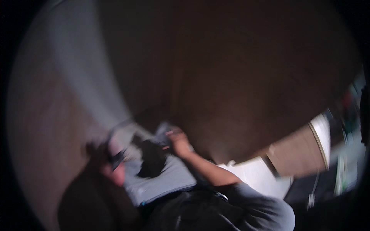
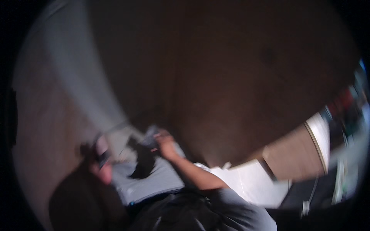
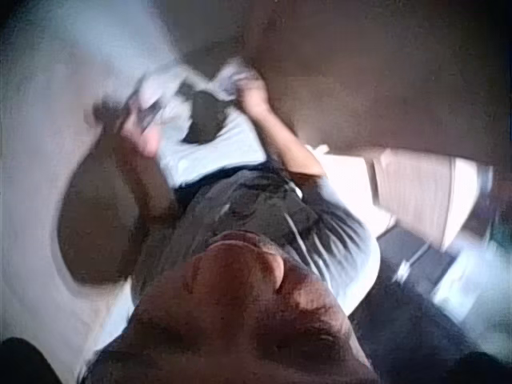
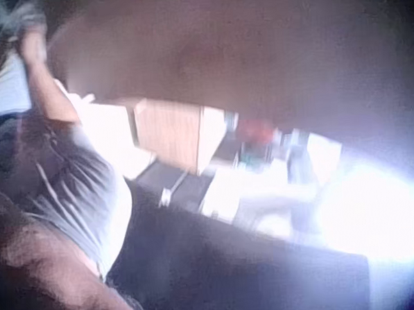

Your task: The person sits on the floor and uses a putty knife to scoop white compound from a container. They then apply the compound to the edge of a wooden panel on the wall, smoothing it out with the tool.

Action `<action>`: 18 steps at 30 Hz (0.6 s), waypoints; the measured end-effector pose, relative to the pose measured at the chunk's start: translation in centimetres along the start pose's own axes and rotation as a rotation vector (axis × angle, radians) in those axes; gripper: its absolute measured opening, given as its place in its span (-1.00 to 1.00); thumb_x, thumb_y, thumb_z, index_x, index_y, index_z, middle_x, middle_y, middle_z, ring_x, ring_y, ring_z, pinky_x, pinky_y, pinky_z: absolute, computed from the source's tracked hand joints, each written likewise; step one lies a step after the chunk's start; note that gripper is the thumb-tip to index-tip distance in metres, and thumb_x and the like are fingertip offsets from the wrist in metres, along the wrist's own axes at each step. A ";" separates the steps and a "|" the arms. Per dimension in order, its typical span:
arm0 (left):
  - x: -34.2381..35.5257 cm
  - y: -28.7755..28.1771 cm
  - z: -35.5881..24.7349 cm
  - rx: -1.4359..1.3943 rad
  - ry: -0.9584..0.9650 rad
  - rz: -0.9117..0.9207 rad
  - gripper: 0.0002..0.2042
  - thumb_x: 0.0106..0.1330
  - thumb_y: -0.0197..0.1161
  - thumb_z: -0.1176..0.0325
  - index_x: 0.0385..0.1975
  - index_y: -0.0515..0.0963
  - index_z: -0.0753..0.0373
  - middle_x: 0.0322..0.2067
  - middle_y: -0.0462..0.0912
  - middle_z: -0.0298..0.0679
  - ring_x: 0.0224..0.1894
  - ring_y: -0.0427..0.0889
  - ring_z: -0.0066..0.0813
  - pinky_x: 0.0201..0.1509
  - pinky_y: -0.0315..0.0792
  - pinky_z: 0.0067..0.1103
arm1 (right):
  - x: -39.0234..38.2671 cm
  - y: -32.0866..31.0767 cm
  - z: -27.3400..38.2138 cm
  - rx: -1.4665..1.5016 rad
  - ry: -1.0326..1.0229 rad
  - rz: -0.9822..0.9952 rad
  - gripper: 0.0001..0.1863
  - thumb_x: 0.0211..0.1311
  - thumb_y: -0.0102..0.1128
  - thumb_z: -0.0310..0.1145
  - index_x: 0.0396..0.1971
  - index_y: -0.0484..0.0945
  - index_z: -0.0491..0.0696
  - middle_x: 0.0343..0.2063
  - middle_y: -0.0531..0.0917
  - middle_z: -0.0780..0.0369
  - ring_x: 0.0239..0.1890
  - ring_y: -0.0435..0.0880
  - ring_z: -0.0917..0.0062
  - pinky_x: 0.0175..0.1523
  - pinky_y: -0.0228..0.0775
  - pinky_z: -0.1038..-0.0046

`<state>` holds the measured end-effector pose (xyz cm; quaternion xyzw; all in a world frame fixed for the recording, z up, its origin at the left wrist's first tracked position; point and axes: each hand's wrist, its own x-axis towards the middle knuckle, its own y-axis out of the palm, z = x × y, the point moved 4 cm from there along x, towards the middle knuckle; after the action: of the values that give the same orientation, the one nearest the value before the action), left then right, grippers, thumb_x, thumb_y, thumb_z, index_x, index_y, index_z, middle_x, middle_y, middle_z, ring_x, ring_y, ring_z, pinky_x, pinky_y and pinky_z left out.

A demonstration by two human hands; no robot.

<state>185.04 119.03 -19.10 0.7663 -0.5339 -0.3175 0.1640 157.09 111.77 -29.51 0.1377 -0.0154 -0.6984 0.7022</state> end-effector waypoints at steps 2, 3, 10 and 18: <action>-0.7 2.0 0.9 -0.093 0.019 0.036 -0.62 0.42 0.13 0.05 0.08 0.52 0.14 -0.15 0.67 -0.31 -0.14 0.64 -0.41 -0.12 0.47 -0.44 | -0.4 -1.5 0.5 0.236 0.119 -0.058 -0.55 0.37 0.12 -0.21 0.15 0.41 -0.13 -0.03 0.58 0.13 -0.04 0.63 0.33 -0.21 0.61 0.33; -0.4 2.5 1.0 -0.130 0.020 0.059 -0.64 0.44 0.13 0.09 0.11 0.51 0.13 -0.13 0.68 -0.33 -0.12 0.64 -0.44 -0.09 0.47 -0.44 | -0.4 -1.9 1.2 0.299 0.148 -0.071 -0.56 0.36 0.15 -0.22 0.13 0.42 -0.12 -0.04 0.59 0.16 -0.07 0.65 0.36 -0.28 0.66 0.34; -1.5 3.0 0.7 -0.077 -0.105 0.196 -0.71 0.43 0.13 0.13 -0.02 0.54 0.16 -0.18 0.66 -0.33 -0.21 0.62 -0.49 -0.28 0.41 -0.48 | -1.1 0.7 7.1 0.234 0.006 0.167 -0.52 0.36 0.17 -0.36 0.24 0.34 -0.06 -0.05 0.59 0.21 -0.05 0.64 0.49 -0.28 0.63 0.42; -1.7 3.5 3.5 -0.018 -0.084 0.118 -0.68 0.31 0.21 0.22 -0.08 0.49 0.32 -0.34 0.67 -0.19 -0.46 0.69 -0.42 -0.48 0.58 -0.47 | -1.4 0.1 11.6 -0.094 -0.224 0.393 -0.49 0.37 0.19 -0.38 0.27 0.33 -0.15 -0.03 0.55 0.17 -0.07 0.61 0.52 -0.12 0.62 0.46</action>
<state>179.83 119.53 -19.08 0.7181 -0.5816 -0.3439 0.1666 154.68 111.17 -18.05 0.0210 -0.0873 -0.5592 0.8242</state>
